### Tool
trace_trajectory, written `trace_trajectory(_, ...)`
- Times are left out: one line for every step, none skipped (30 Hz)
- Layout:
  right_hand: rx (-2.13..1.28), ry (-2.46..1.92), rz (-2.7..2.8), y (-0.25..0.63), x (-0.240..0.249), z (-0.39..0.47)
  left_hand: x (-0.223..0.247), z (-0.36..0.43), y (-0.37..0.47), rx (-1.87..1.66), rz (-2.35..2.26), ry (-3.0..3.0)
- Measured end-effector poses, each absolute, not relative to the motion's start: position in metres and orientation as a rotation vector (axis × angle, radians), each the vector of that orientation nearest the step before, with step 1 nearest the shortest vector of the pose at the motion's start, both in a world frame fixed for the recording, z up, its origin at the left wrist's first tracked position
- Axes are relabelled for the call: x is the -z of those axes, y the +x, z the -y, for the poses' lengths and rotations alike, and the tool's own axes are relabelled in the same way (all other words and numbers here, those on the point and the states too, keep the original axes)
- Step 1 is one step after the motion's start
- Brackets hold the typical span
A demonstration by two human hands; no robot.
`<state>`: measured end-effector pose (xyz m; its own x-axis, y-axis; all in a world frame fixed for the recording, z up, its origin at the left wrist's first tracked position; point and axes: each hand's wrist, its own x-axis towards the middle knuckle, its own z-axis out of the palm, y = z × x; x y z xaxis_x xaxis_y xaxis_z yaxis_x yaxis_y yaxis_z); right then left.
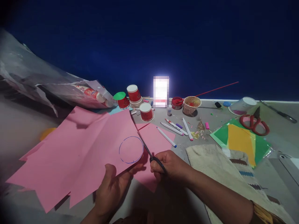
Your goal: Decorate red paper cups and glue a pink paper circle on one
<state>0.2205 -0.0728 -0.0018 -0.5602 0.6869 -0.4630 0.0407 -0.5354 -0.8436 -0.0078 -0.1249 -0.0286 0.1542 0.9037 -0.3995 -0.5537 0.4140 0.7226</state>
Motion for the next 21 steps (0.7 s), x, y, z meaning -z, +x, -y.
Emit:
trace_trajectory(-2.142,-1.161,1.214,0.22,0.002,0.073,0.029,0.126,-0.009,-1.108,-0.92,0.454)
trace_trajectory(-2.148,-1.163,1.221,0.22,0.001,0.073,0.028,0.126,-0.009,-1.116,-0.921,0.447)
trace_trajectory(-2.155,-1.167,1.229,0.22,0.001,0.074,0.027,0.127,-0.01,-1.121,-0.919,0.444)
trace_trajectory(-2.162,-1.17,1.235,0.221,0.001,0.074,0.025,0.127,-0.01,-1.124,-0.913,0.445)
trace_trajectory(-2.167,-1.166,1.238,0.221,0.001,0.075,0.023,0.127,-0.01,-1.13,-0.906,0.449)
trace_trajectory(-2.175,-1.154,1.243,0.221,0.001,0.075,0.021,0.127,-0.011,-1.137,-0.898,0.458)
trace_trajectory(-2.183,-1.137,1.245,0.222,0.001,0.076,0.018,0.127,-0.011,-1.143,-0.892,0.47)
trace_trajectory(-2.189,-1.119,1.251,0.222,0.001,0.076,0.016,0.127,-0.011,-1.141,-0.889,0.484)
trace_trajectory(-2.19,-1.104,1.262,0.223,0.002,0.076,0.014,0.127,-0.012,-1.131,-0.888,0.5)
trace_trajectory(-2.189,-1.097,1.272,0.223,0.002,0.077,0.012,0.128,-0.013,-1.11,-0.888,0.516)
trace_trajectory(-2.192,-1.092,1.277,0.224,0.002,0.077,0.011,0.128,-0.014,-1.086,-0.887,0.532)
trace_trajectory(-2.196,-1.09,1.278,0.224,0.002,0.077,0.011,0.129,-0.016,-1.063,-0.887,0.543)
trace_trajectory(-2.205,-1.089,1.276,0.224,0.002,0.077,0.011,0.13,-0.017,-1.056,-0.888,0.549)
trace_trajectory(-2.216,-1.091,1.269,0.224,0.002,0.077,0.011,0.131,-0.018,-1.068,-0.892,0.547)
trace_trajectory(-2.227,-1.097,1.261,0.224,0.002,0.077,0.012,0.132,-0.018,-1.09,-0.899,0.54)
trace_trajectory(-2.239,-1.102,1.257,0.224,0.001,0.077,0.014,0.133,-0.019,-1.113,-0.909,0.529)
trace_trajectory(-2.247,-1.11,1.255,0.223,0.001,0.077,0.015,0.134,-0.019,-1.131,-0.92,0.519)
trace_trajectory(-2.254,-1.118,1.256,0.223,0.0,0.077,0.016,0.135,-0.019,-1.141,-0.929,0.513)
trace_trajectory(-2.26,-1.124,1.259,0.223,0.0,0.077,0.017,0.135,-0.019,-1.142,-0.934,0.511)
trace_trajectory(-2.264,-1.131,1.266,0.223,0.0,0.077,0.018,0.135,-0.019,-1.143,-0.935,0.512)
trace_trajectory(-2.269,-1.141,1.276,0.223,0.0,0.077,0.018,0.135,-0.019,-1.145,-0.934,0.514)
